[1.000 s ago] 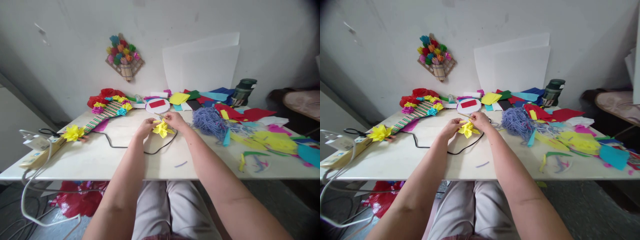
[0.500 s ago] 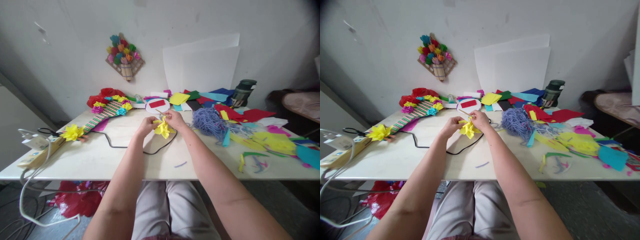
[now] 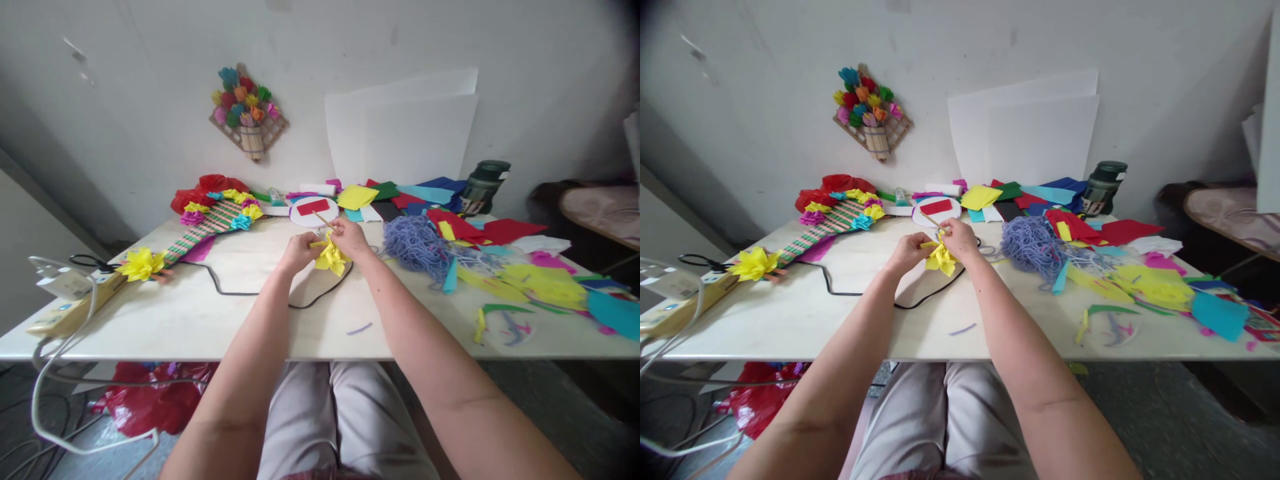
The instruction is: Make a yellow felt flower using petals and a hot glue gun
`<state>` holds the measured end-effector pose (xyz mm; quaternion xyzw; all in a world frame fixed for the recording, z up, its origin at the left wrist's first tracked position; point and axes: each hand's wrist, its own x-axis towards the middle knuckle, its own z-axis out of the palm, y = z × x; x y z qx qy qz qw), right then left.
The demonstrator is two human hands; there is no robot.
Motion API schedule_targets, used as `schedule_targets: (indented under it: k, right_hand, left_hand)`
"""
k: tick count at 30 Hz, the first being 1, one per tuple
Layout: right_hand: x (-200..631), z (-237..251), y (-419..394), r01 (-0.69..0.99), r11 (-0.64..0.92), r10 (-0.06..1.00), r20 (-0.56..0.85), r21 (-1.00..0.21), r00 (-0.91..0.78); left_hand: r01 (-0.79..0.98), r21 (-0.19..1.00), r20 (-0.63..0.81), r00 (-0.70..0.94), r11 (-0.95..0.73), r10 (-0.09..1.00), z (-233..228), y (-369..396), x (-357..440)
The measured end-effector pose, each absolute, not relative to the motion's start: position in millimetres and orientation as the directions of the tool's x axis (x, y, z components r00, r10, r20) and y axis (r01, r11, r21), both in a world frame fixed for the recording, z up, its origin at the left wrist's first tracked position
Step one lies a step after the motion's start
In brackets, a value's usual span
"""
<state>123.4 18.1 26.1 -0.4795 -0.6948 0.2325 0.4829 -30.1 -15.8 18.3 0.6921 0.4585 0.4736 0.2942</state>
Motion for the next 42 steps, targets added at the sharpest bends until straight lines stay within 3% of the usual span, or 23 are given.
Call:
schedule_targets:
  k: [8, 16, 28, 42]
  right_hand:
    - [124.1, 24.5, 22.3, 0.391, 0.311, 0.942, 0.335, -0.866, -0.009]
    - [123.6, 26.8, 19.6, 0.399, 0.287, 0.945, 0.326, -0.871, 0.032]
    - [125.6, 28.9, 18.7, 0.337, 0.284, 0.950, 0.312, -0.898, 0.031]
    - [123.1, 39.3, 6.9, 0.197, 0.236, 0.967, 0.249, -0.952, 0.047]
  left_hand:
    - [0.257, 0.856, 0.421, 0.159, -0.449, 0.893, 16.2, -15.6, -28.4]
    - [0.246, 0.857, 0.414, 0.196, -0.453, 0.889, 9.9, -8.7, -30.1]
    - [0.330, 0.782, 0.461, 0.266, -0.529, 0.847, 18.2, -13.2, -28.0]
    - [0.339, 0.816, 0.388, 0.279, -0.468, 0.878, 22.3, -16.6, -26.3]
